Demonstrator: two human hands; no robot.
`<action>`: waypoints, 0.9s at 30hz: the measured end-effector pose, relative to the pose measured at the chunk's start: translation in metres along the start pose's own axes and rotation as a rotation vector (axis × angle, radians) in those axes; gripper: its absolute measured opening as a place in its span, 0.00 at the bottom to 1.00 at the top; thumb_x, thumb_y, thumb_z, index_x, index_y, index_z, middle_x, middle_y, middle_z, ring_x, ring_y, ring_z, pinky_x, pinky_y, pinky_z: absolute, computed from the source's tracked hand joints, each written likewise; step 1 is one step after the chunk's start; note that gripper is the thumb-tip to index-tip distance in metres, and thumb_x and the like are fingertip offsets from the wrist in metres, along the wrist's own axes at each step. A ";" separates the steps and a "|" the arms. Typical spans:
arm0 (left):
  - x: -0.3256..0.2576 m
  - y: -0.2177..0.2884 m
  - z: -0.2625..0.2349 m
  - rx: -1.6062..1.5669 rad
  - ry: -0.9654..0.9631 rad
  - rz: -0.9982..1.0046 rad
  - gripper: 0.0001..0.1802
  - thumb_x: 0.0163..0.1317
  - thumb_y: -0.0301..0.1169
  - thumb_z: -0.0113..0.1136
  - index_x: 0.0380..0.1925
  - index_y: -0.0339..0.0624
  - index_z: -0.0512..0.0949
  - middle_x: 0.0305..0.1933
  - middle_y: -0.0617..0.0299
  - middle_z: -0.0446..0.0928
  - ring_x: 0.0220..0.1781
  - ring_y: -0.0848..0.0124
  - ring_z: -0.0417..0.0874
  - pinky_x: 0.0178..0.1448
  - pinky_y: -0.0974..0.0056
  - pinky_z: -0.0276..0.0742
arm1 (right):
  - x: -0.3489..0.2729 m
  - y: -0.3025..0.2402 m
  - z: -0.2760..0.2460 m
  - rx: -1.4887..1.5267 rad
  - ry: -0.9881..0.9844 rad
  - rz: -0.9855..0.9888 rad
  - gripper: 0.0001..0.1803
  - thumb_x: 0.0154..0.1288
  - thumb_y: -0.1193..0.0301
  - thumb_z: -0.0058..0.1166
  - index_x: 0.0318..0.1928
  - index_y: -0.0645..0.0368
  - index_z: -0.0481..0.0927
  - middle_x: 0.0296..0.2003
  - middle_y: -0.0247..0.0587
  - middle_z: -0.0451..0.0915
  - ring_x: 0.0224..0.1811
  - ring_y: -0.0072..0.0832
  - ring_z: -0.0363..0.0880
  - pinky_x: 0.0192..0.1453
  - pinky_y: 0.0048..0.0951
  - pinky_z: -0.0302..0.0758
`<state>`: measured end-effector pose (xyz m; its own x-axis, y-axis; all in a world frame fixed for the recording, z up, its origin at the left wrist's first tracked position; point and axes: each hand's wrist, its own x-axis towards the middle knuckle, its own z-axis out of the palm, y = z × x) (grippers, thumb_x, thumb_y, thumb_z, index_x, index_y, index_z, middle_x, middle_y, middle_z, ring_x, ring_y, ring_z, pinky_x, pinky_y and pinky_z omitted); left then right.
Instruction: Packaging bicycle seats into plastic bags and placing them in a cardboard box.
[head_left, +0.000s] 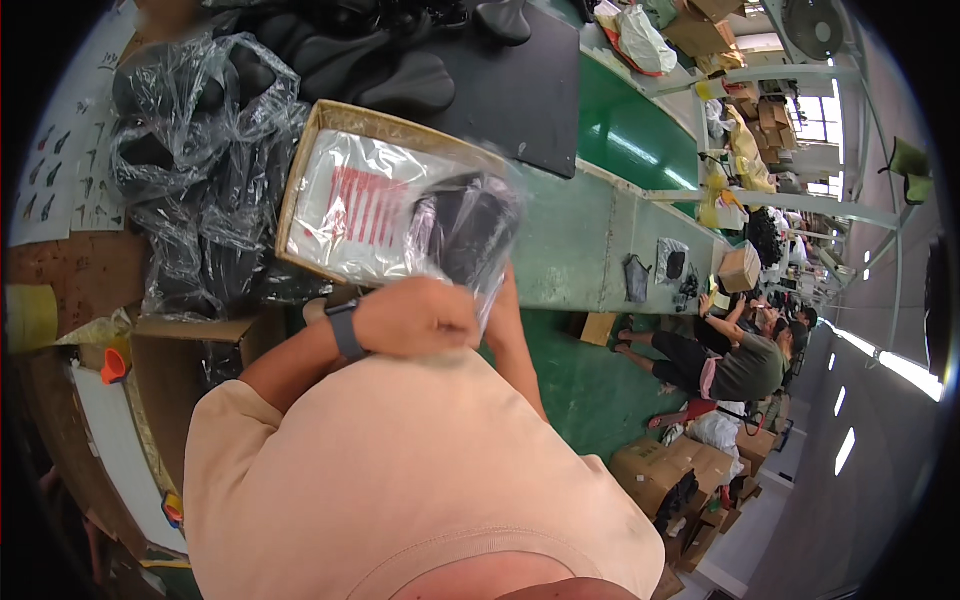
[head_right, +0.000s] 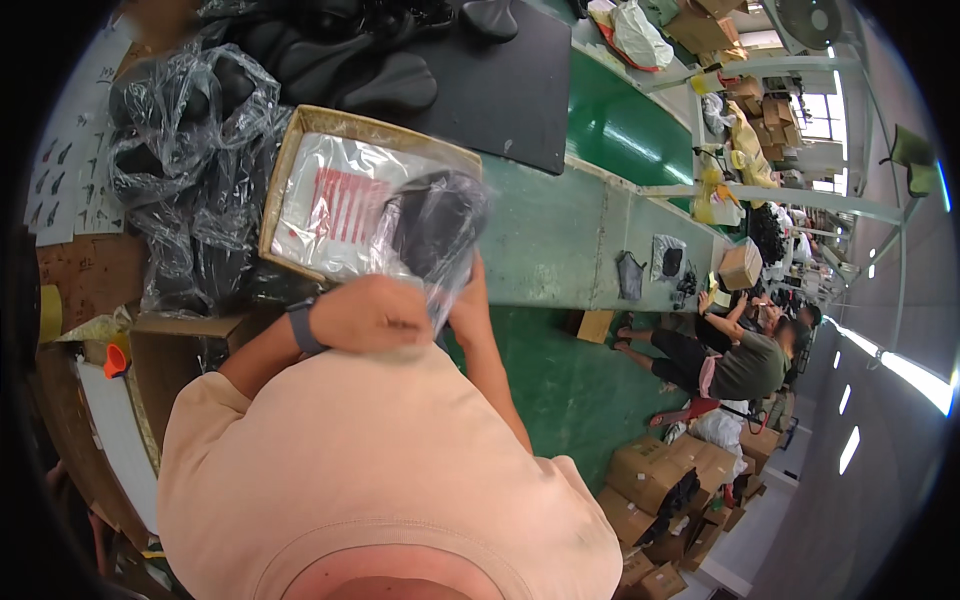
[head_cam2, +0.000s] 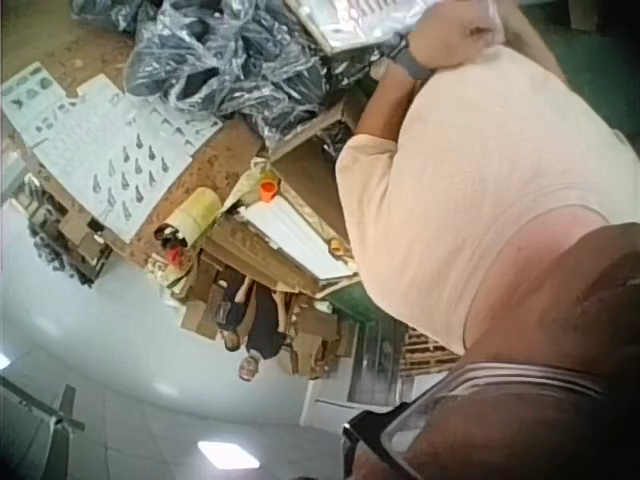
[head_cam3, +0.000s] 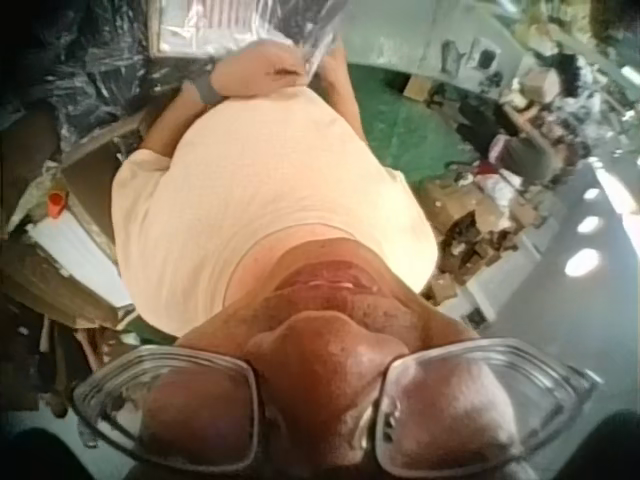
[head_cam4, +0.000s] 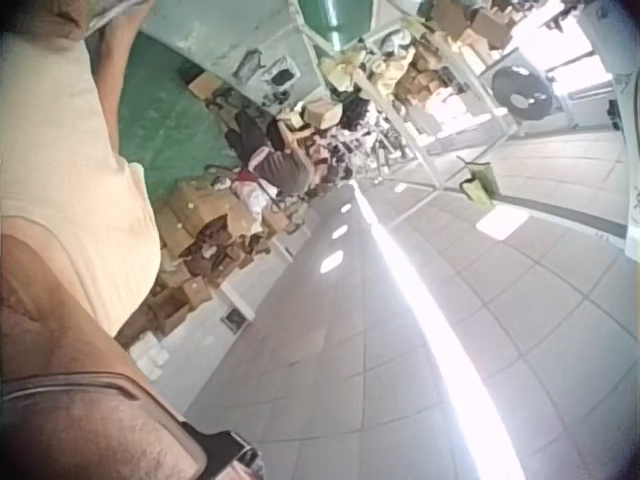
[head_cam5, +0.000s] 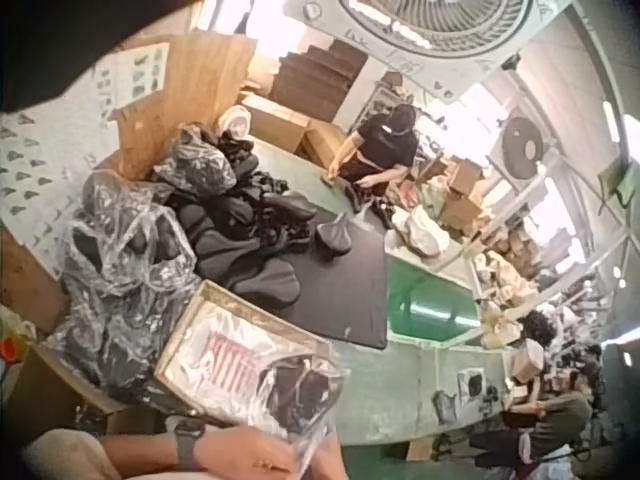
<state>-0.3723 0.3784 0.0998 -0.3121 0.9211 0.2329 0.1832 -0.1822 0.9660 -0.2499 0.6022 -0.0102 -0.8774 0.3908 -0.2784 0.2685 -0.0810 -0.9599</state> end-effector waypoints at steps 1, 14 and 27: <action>0.000 -0.007 -0.001 0.010 -0.001 -0.004 0.07 0.70 0.30 0.70 0.38 0.37 0.87 0.37 0.66 0.86 0.43 0.73 0.85 0.51 0.60 0.81 | 0.005 -0.004 -0.009 0.199 -0.010 0.212 0.59 0.58 0.80 0.75 0.85 0.57 0.53 0.59 0.43 0.81 0.58 0.40 0.83 0.66 0.42 0.80; 0.047 -0.142 -0.218 0.140 0.508 -0.066 0.22 0.67 0.27 0.72 0.61 0.38 0.82 0.52 0.59 0.87 0.52 0.68 0.88 0.55 0.61 0.85 | 0.170 -0.130 0.031 0.020 -0.395 -0.150 0.36 0.67 0.84 0.67 0.75 0.62 0.73 0.66 0.48 0.82 0.68 0.37 0.81 0.71 0.41 0.80; 0.060 -0.157 -0.265 -0.083 1.426 -0.424 0.17 0.76 0.28 0.63 0.61 0.36 0.80 0.42 0.62 0.86 0.33 0.81 0.77 0.40 0.72 0.76 | 0.477 -0.031 0.199 -1.196 -0.720 -0.818 0.36 0.58 0.74 0.69 0.69 0.56 0.78 0.63 0.48 0.82 0.72 0.48 0.76 0.81 0.50 0.68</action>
<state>-0.6664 0.3715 -0.0082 -0.9628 -0.1853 -0.1968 -0.1894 -0.0572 0.9802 -0.7557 0.6084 -0.1201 -0.8360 -0.5483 -0.0208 -0.5023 0.7800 -0.3733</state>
